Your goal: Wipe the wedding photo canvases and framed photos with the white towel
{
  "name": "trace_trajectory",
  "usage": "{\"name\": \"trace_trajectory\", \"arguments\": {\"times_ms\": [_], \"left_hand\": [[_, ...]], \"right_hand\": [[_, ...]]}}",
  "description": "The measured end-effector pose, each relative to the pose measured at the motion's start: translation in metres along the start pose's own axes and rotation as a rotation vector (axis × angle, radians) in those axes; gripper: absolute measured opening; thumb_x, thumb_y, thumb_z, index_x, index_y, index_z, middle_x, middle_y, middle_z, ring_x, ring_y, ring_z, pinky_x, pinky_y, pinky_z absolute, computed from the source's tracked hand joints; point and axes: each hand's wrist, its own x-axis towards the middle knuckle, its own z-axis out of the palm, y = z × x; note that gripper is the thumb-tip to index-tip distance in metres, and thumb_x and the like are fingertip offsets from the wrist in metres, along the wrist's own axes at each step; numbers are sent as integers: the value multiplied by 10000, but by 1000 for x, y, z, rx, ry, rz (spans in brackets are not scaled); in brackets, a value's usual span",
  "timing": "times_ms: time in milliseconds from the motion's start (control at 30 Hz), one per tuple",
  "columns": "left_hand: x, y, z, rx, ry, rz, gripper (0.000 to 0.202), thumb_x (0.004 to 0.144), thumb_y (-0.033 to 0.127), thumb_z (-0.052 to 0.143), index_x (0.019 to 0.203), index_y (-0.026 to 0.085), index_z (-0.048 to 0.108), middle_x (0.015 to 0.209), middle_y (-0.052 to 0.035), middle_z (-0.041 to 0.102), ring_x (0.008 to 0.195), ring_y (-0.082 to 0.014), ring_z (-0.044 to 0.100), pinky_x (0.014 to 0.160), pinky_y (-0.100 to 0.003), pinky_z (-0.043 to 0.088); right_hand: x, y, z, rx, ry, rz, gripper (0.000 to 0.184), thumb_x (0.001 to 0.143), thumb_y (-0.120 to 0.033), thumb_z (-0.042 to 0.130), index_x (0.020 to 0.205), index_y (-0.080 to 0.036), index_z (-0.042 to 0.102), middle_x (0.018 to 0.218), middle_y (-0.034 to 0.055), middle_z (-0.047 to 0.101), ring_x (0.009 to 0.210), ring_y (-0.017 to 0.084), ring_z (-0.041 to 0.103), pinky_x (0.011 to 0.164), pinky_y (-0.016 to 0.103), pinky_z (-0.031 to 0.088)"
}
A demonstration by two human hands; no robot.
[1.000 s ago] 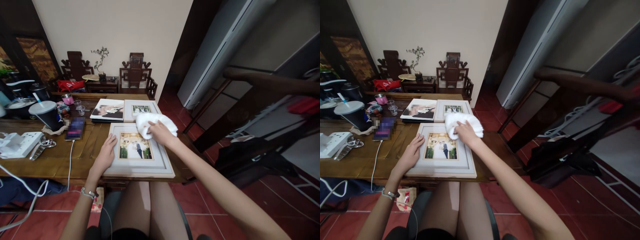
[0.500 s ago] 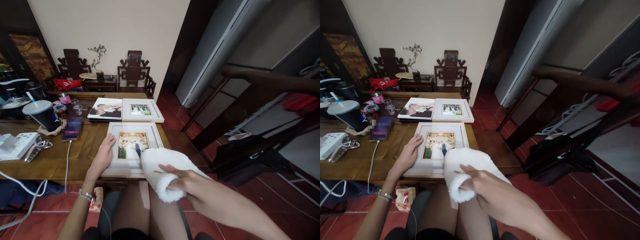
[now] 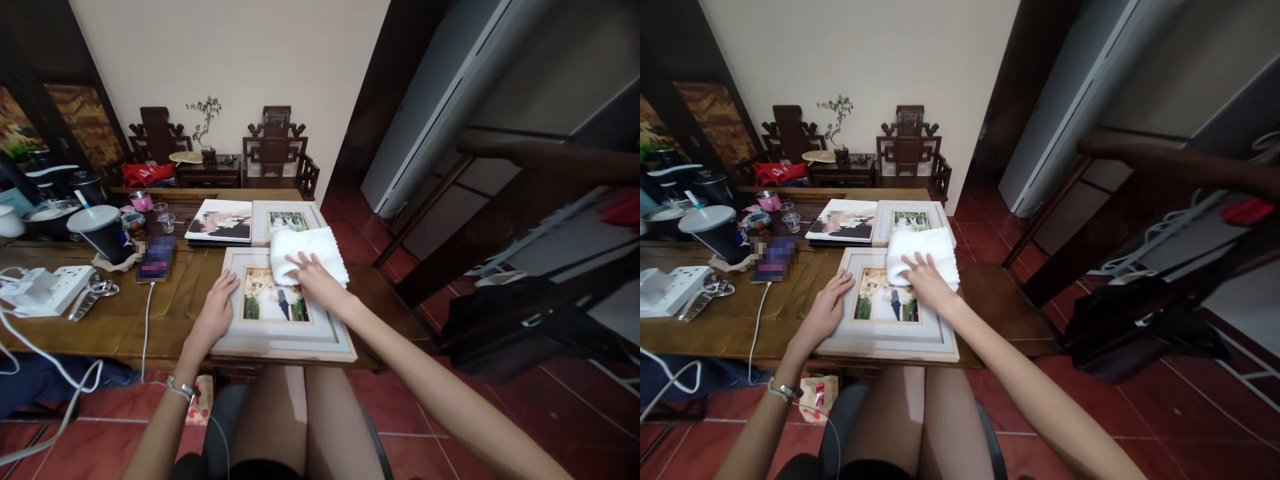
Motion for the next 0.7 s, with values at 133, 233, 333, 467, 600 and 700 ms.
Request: {"name": "trace_trajectory", "arguments": {"times_ms": [133,233,333,467,600,700], "left_hand": [[0,-1,2,14,17,7,486,825,57,349,1239,72,603,1344,-162,564,1363,-261,399,1143,-494,322],[0,-1,2,5,16,14,498,820,54,359,1254,109,596,1362,-134,555,1372,-254,384,1148,-504,307],[-1,-1,2,12,-6,20,499,823,56,357,1267,99,582,1381,-143,533,1382,-257,367,1153,-507,292],[-2,1,1,35,-31,25,479,847,75,359,1279,87,566,1394,-159,515,1392,-262,346,1151,-505,295],[-2,-1,2,41,-32,25,450,877,105,364,1280,116,563,1389,-155,518,1392,-261,345,1130,-524,320],[-1,-3,1,38,-40,35,437,885,113,367,1272,116,569,1380,-160,525,1387,-267,354,1125,-530,326]], "right_hand": [[-38,-31,-18,65,-125,-47,584,696,89,437,1221,-90,619,1455,202,418,1324,382,385,1044,542,352],[-76,-55,-50,188,-281,-100,581,696,96,412,1191,-110,636,1405,195,483,1295,349,441,1016,497,414],[-102,-74,-68,291,-362,-124,596,674,93,412,1179,-125,642,1404,182,488,1280,336,468,991,466,459],[-103,-80,-43,323,-223,-98,641,647,75,429,1221,-134,621,1475,177,397,1369,389,322,1045,591,365],[-68,-56,-1,255,-14,-70,630,648,59,460,1230,-123,618,1516,166,329,1424,377,180,1126,625,165],[-28,-26,11,210,94,-5,620,673,55,443,1243,-125,608,1516,149,336,1426,355,190,1129,611,164]]}}
